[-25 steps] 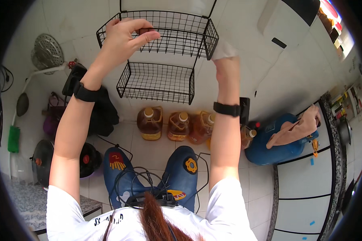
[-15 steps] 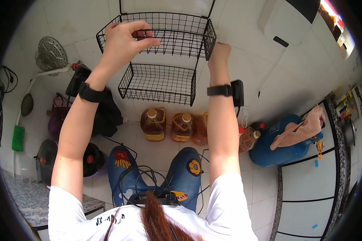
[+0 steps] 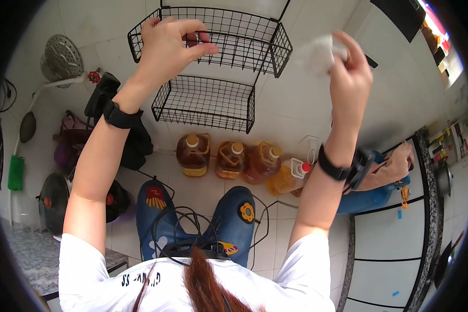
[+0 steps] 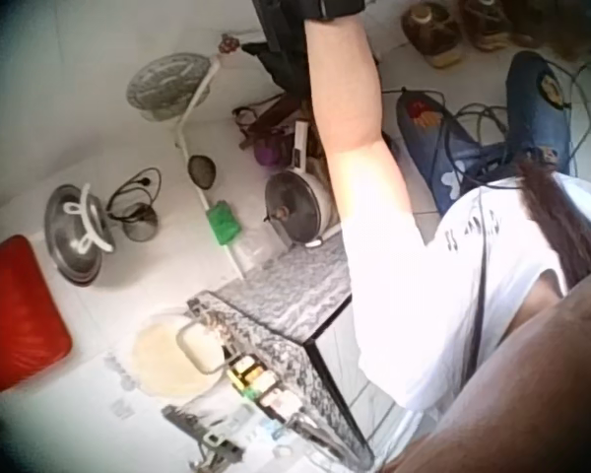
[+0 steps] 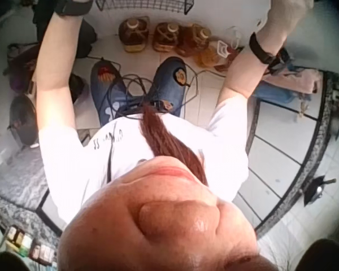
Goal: Cleaning a wall and installing an adhesive wire shelf.
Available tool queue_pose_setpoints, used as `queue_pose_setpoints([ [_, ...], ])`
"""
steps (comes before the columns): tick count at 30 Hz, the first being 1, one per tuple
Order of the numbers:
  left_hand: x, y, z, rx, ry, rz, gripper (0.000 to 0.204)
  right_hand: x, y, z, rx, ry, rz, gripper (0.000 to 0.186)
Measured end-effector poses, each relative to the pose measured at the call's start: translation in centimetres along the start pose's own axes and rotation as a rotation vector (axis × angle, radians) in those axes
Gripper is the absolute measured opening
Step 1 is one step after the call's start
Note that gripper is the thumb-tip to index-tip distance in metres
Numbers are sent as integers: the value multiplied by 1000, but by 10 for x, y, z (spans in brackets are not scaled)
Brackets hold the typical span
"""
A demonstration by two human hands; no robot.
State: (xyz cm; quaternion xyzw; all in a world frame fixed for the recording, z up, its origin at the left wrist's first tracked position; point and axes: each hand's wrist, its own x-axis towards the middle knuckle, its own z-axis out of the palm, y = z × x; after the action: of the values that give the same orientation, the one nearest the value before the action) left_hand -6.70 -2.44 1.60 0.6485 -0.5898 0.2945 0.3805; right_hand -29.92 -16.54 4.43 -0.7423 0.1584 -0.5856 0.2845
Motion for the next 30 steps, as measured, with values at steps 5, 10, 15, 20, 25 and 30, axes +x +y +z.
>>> queue_pose_setpoints([
  [5, -1, 4, -1, -11, 41, 40, 26, 78, 12, 52, -737, -443, -337, 20],
  [10, -2, 2, 2, -6, 73, 6, 26, 87, 4, 89, -1161, -891, -325, 18],
  [15, 0, 6, -4, -10, 114, 18, 20, 83, -15, 103, -1449, -988, -299, 17],
  [20, 2, 11, -7, -110, 70, -44, 17, 86, 6, 102, -1233, -999, -38, 23],
  [25, 3, 8, -9, -139, 103, -48, 16, 77, -8, 88, -884, -1041, -315, 26],
  [30, 3, 9, -10, -132, 90, -67, 16, 81, -13, 119, -1167, -1017, 271, 33],
])
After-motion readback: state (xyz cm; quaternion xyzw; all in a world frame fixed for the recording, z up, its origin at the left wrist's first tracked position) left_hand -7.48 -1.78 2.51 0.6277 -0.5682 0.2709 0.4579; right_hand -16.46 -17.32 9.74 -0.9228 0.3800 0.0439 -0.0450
